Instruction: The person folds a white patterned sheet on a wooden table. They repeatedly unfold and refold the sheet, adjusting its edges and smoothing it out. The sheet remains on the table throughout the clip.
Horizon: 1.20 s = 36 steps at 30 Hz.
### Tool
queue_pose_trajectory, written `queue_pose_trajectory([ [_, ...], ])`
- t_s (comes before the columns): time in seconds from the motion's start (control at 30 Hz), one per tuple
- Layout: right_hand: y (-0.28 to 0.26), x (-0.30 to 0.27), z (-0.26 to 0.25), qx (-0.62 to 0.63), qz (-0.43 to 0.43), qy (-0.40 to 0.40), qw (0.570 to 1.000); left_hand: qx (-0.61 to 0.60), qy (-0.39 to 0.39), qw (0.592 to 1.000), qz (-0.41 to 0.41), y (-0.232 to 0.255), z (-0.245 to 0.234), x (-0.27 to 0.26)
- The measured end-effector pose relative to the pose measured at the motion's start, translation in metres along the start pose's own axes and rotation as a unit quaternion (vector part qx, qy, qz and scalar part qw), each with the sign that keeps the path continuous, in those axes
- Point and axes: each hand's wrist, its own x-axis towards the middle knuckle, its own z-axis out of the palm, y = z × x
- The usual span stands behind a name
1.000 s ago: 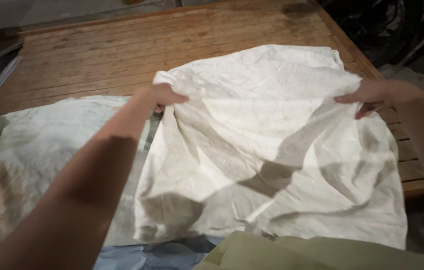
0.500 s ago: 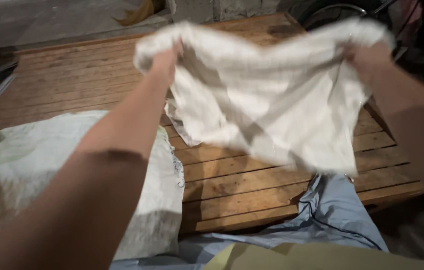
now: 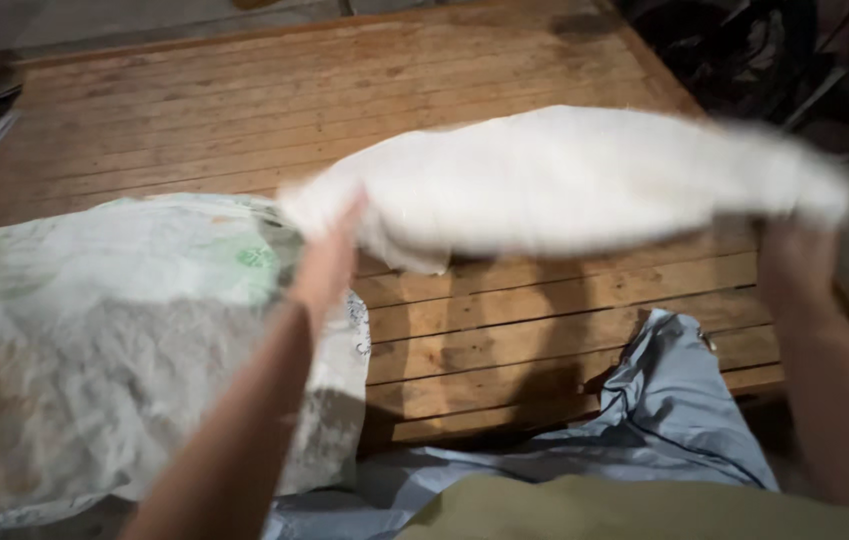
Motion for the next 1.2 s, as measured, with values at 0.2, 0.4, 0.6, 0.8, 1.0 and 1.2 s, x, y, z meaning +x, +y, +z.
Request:
queue_pose_trajectory([
  [0.2, 0.020, -0.177, -0.016, -0.076, 0.361, -0.030, 0.929, 0.098, -0.040, 0.934, -0.340, -0.083, 0.025, -0.154],
  [0.4, 0.052, -0.161, -0.058, -0.270, 0.474, -0.104, 0.832, -0.019, -0.022, 0.935, -0.354, -0.089, 0.002, -0.145],
  [0.6, 0.053, -0.119, -0.055, -0.259, 0.559, -0.049, 0.786, -0.054, -0.007, 0.983, -0.173, -0.125, -0.002, -0.108],
  [0.8, 0.017, -0.103, -0.027, -0.154, 0.577, -0.060, 0.800, 0.060, -0.284, 0.928, 0.235, -0.106, -0.020, -0.109],
  [1.0, -0.007, -0.081, -0.026, -0.005, 0.667, -0.122, 0.735, -0.252, -0.139, 0.896, -0.340, -0.066, 0.021, -0.085],
  [1.2, 0.002, -0.027, -0.004, -0.217, 0.444, -0.347, 0.797, -0.079, -0.037, 0.956, -0.280, -0.066, 0.000, -0.035],
])
